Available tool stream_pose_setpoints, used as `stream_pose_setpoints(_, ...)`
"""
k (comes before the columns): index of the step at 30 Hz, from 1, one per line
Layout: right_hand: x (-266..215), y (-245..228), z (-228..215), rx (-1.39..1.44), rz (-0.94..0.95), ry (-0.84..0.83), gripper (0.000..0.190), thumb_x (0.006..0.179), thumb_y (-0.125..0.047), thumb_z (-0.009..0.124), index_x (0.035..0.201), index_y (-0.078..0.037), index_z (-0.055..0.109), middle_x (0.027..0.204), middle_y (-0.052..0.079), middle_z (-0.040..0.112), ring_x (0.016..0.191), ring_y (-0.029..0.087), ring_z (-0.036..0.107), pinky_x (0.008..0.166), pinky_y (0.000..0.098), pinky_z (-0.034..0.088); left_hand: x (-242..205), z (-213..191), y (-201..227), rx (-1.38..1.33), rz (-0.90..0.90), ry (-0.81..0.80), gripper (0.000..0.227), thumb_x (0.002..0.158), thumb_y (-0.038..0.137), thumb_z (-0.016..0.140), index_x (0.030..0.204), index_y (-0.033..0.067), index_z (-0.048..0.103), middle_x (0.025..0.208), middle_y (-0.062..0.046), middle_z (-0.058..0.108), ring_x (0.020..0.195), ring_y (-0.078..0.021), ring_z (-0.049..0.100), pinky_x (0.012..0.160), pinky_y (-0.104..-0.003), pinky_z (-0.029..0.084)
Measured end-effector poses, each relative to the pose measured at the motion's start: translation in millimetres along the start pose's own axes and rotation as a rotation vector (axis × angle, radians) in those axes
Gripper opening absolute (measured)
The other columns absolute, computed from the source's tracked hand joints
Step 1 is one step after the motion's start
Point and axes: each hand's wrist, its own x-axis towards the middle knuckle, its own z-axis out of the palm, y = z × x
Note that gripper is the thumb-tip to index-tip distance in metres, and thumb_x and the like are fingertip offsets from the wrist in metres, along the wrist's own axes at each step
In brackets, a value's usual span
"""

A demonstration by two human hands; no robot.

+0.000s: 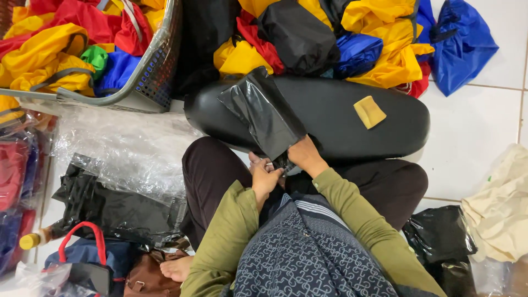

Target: The person packages small items into plastic sleeves and then into black mailing bags before trimming excess threads from blue textile covers using scissors.

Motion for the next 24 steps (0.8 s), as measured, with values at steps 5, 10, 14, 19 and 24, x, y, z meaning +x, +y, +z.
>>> stream_pose_setpoints(5, 27.8, -13.3, -64.5, 0.026, -0.003, 0.132, 0.01, 0.089, -0.008, 0.061, 0.086, -0.01, 0.071, 0.09, 0.009, 0.069, 0.08, 0.027, 0.07, 0.072, 0.0378, 0.057, -96.0, -26.0, 137.9, 0.57, 0.775, 0.295, 0.1, 0.072, 0.012, 0.082, 0.158, -0.0018, 0.032, 0.145, -0.032, 0.048, 0.131, -0.0479, 0.051, 0.111, -0.052, 0.043)
stream_pose_setpoints(10, 21.1, 47.3, -81.6, -0.178, 0.183, 0.223, 0.029, 0.098, -0.003, 0.059, 0.118, -0.014, 0.078, 0.125, 0.007, 0.073, 0.114, 0.027, 0.07, 0.095, 0.036, 0.057, -52.1, -56.0, 158.9, 1.276, 1.177, 0.494, 0.077, 0.089, 0.008, 0.064, 0.162, 0.01, 0.038, 0.163, -0.026, 0.033, 0.148, -0.0468, 0.034, 0.118, -0.056, 0.031)
stream_pose_setpoints(14, 37.0, 75.1, -50.7, -0.077, 0.087, -0.069, 0.048, 0.101, -0.026, 0.058, 0.149, -0.024, 0.06, 0.147, 0.011, 0.059, 0.13, 0.034, 0.059, 0.101, 0.0431, 0.051, -25.4, -39.6, 176.8, 1.459, 1.421, 0.258, 0.087, 0.086, 0.012, 0.072, 0.163, 0.0212, 0.034, 0.168, -0.02, 0.029, 0.151, -0.0439, 0.031, 0.12, -0.062, 0.028)
stream_pose_setpoints(19, 29.2, 62.4, -33.5, 0.083, 0.046, -0.144, 0.035, 0.099, -0.03, 0.064, 0.133, -0.026, 0.069, 0.136, 0.006, 0.067, 0.125, 0.027, 0.063, 0.098, 0.0394, 0.053, -6.5, -43.3, 163.7, 1.51, 1.566, 0.136, 0.062, 0.099, 0.017, 0.058, 0.157, 0.0307, 0.043, 0.165, -0.011, 0.038, 0.151, -0.0368, 0.037, 0.12, -0.063, 0.028)
stream_pose_setpoints(24, 23.1, 52.8, -62.2, 0.118, 0.15, -0.055, 0.046, 0.101, -0.01, 0.055, 0.145, -0.019, 0.062, 0.138, 0.009, 0.065, 0.116, 0.027, 0.067, 0.093, 0.0376, 0.056, -8.3, -31.4, 172.8, 1.112, 1.75, 0.1, 0.036, 0.11, 0.022, 0.043, 0.141, 0.0187, 0.062, 0.15, -0.014, 0.056, 0.137, -0.0383, 0.055, 0.114, -0.057, 0.041)
